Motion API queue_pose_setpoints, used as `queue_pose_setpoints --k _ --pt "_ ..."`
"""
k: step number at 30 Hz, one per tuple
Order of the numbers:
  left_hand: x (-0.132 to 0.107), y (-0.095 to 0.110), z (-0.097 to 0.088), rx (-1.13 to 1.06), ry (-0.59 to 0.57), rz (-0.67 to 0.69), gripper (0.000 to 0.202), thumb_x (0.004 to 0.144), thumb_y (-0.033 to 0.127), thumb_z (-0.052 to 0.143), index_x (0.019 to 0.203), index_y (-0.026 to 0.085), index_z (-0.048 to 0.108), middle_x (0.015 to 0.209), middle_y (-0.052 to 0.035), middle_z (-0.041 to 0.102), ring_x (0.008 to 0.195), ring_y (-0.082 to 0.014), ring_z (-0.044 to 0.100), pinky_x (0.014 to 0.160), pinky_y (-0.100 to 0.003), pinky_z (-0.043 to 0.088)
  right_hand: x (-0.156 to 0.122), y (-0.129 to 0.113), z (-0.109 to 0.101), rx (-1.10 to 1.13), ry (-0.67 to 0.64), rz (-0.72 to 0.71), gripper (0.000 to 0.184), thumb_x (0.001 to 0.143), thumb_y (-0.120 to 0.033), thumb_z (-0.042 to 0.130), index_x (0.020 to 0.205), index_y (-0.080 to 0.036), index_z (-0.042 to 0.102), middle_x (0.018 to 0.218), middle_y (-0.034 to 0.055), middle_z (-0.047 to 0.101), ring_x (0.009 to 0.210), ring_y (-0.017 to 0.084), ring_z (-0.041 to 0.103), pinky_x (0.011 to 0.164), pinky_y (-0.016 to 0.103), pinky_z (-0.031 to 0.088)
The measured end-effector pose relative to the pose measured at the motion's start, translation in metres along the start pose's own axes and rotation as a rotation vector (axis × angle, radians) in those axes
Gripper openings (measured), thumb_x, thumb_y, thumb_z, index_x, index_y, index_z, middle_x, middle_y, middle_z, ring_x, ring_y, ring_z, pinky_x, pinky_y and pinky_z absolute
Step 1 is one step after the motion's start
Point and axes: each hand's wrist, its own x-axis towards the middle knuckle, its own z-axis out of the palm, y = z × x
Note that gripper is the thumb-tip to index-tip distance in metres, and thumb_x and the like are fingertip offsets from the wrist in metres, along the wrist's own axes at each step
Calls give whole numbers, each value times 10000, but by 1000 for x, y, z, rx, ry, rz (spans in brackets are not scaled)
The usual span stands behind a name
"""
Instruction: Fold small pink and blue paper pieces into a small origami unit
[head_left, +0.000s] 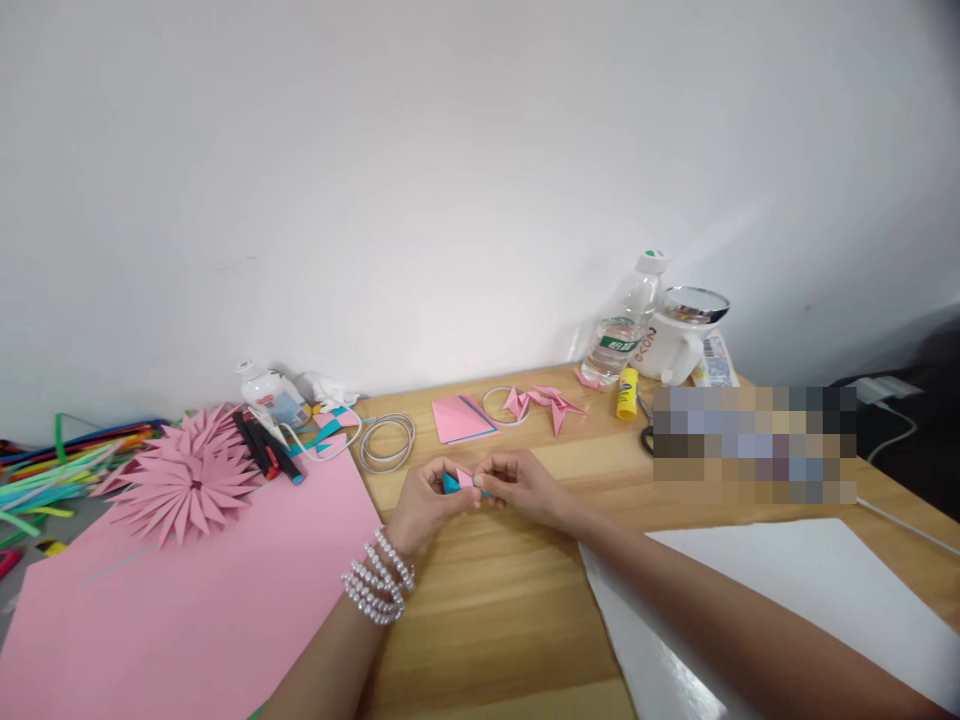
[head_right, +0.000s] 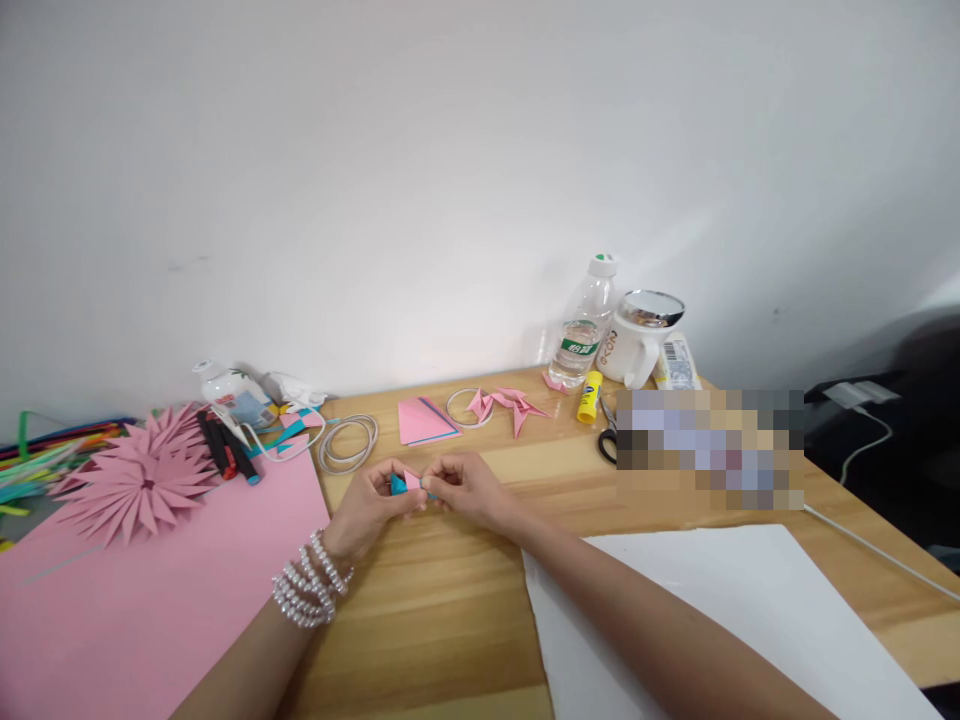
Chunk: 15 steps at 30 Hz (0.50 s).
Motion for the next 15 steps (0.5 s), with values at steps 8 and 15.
queue_pose_setpoints --k 8,15 --pt "0 -3 6 -233 99 -10 203 503 195 761 592 111 600 545 -3 610 484 -81 532 517 -205 431 3 7 3 54 93 -42 291 708 -429 564 623 -153 529 537 -23 533 456 71 438 468 194 358" --pt "3 -3 -7 -68 -23 -31 234 468 178 778 601 109 598 515 -15 626 432 -91 532 465 -207 416 1 -1 1 -18 4 18 278 712 -408 560 621 -146 536 529 -22 535 434 64 430 455 192 350"
